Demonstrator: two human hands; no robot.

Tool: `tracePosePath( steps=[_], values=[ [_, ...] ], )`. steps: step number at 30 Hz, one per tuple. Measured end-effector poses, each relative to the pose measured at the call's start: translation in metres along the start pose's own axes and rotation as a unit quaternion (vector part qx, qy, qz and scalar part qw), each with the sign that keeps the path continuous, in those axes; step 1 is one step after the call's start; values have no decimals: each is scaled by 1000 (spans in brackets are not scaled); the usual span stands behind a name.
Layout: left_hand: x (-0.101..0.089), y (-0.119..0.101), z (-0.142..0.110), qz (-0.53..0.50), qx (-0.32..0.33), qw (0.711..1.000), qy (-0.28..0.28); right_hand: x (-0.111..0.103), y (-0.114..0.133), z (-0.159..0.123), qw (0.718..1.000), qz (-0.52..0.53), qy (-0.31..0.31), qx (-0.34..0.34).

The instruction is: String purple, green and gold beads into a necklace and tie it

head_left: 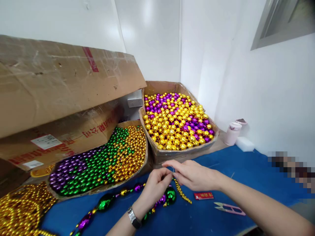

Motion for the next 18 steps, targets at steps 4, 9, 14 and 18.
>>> tracePosePath(
  steps=[4,9,14,18],
  values=[
    [23,-9,0,13,30,995,99,5,-5,15,1000,4,11,8],
    [23,-7,-3,160,36,982,88,2,-15,16,999,25,21,17],
    [1,-22,-9,273,66,960,12,-2,-30,-12,991,116,58,-6],
    [2,-45,-9,285,101,953,20,-11,-19,-21,964,262,-22,-46]
  ],
)
Point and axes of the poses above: each hand's wrist, its own z-axis towards the middle knuckle, its own x-axis out of the palm, y = z × x, the point moved 9 cm from there along z, towards the middle knuckle, and after that the axes turned 8 degrees about y, right-handed, at the moved point
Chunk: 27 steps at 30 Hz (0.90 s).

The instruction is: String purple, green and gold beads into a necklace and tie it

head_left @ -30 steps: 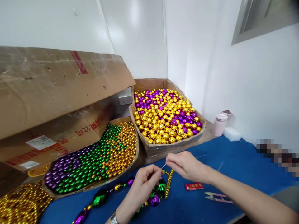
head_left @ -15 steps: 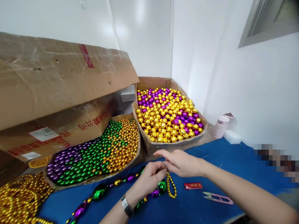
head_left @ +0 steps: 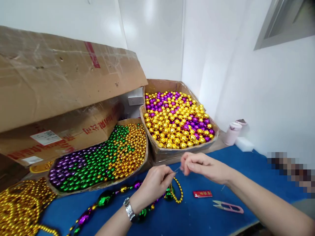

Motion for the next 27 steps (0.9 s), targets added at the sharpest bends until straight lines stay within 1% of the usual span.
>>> tracePosePath(
  steps=[1,2,4,5,6,8,10,13,16,18,19,21,23,25,26,27],
  values=[
    [-3,-7,3,3,14,1000,0,-2,7,2,996,70,-41,-28],
    [-6,-14,6,4,26,1000,-2,-4,12,5,983,156,-82,-59],
    [-14,-25,12,-1,37,999,-8,-11,20,12,929,321,-149,-108],
    [-19,-30,15,-2,39,999,-13,-14,23,16,903,374,-173,-120],
    [-24,-33,17,-3,40,999,-18,-18,28,19,890,397,-189,-124],
    [-34,-42,20,0,50,998,-23,-28,40,24,881,404,-210,-126],
    [-43,-52,22,7,65,998,-24,-43,59,25,882,391,-226,-133],
    [-58,-65,22,24,69,997,-40,-68,96,22,885,353,-259,-157],
    [-67,-70,22,33,66,996,-50,-91,134,15,890,301,-284,-188],
    [-65,-66,19,21,60,997,-41,-103,151,10,892,267,-306,-200],
    [-61,-61,18,12,51,998,-38,-107,155,9,892,257,-312,-200],
    [-49,-49,13,-12,27,999,-30,-107,152,11,896,254,-310,-193],
    [-32,-36,9,-35,4,999,-16,-99,141,19,899,267,-291,-191],
    [-12,-25,6,-62,-9,998,11,-86,128,34,910,269,-256,-184],
    [-3,-21,5,-77,-13,997,26,-77,122,44,923,258,-228,-174],
    [6,-19,5,-91,-15,995,43,-66,117,56,941,237,-187,-155]
  ],
)
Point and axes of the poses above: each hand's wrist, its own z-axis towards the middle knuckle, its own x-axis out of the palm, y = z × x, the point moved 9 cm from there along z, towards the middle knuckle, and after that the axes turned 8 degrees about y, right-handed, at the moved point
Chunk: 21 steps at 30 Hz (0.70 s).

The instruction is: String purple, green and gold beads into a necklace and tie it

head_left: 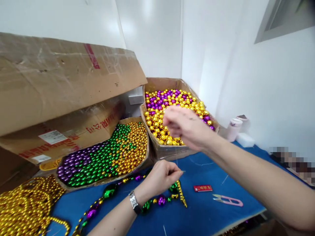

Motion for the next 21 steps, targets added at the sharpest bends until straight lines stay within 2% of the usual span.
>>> tracePosePath(
  steps=[2,4,5,6,8,10,12,15,17,19,21],
  values=[
    [15,4,2,-30,-1,999,38,29,-26,11,991,-65,107,52],
    [28,3,3,-66,1,994,82,63,-47,19,960,-158,223,64],
    [34,1,3,-86,2,991,106,83,-57,21,925,-234,293,50],
    [40,-2,3,-106,4,986,129,103,-71,20,869,-325,371,47],
    [47,-7,2,-150,10,976,158,123,-100,19,802,-396,440,76],
    [45,-8,1,-204,17,969,141,119,-120,22,758,-482,424,111],
    [36,-2,-1,-257,6,963,82,99,-119,23,741,-561,352,109],
    [18,16,-8,-305,-34,952,-17,59,-92,1,753,-603,254,64],
    [8,23,-12,-320,-38,945,-57,31,-75,-25,771,-601,202,57],
    [1,25,-16,-327,-35,941,-78,11,-69,-54,793,-579,180,64],
    [-3,28,-18,-328,-41,939,-92,1,-73,-80,820,-542,168,81]
  ],
)
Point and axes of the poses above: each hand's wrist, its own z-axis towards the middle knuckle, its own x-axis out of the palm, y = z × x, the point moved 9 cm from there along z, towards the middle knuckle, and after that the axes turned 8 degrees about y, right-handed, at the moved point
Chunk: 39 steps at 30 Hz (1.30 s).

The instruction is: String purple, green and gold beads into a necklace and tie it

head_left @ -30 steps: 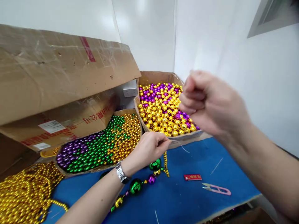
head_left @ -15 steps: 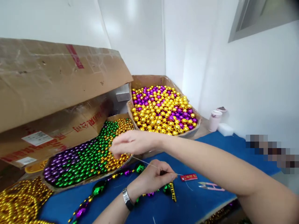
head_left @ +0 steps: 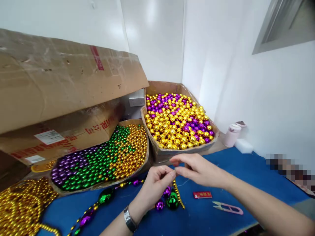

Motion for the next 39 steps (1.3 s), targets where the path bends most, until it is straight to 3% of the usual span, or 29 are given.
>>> tracePosePath(
  steps=[3,6,10,13,17,21,24,27,29,32,34,36,39],
  values=[
    [-5,3,-1,0,-16,1000,-13,14,-10,-20,996,71,-36,42],
    [-5,7,-1,-50,-18,999,-7,21,0,-27,996,56,-65,39],
    [-11,12,-4,-131,-5,991,-21,37,17,-30,998,62,-27,7],
    [-11,9,-7,-127,7,992,-15,42,11,-32,992,120,-22,22],
    [-3,0,-9,-126,36,991,22,29,-11,-30,971,202,-107,64],
    [9,-6,-12,-167,44,983,68,38,-20,-17,953,282,-82,76],
    [7,-12,-16,-165,69,982,63,48,-22,-11,924,369,-65,79],
    [-1,-17,-18,-72,101,992,30,60,-21,-9,880,468,-40,73],
    [-8,-25,-21,37,160,986,-10,72,-19,-8,861,503,-18,77],
    [-7,-43,-30,211,299,929,-60,94,-14,-6,844,530,30,77],
    [-1,-47,-36,291,355,886,-65,104,-10,-5,848,523,61,67],
    [3,-48,-39,344,372,860,-63,102,-10,-4,868,489,63,61],
    [2,-48,-43,391,355,846,-74,76,-17,-9,919,388,-8,75]
  ],
)
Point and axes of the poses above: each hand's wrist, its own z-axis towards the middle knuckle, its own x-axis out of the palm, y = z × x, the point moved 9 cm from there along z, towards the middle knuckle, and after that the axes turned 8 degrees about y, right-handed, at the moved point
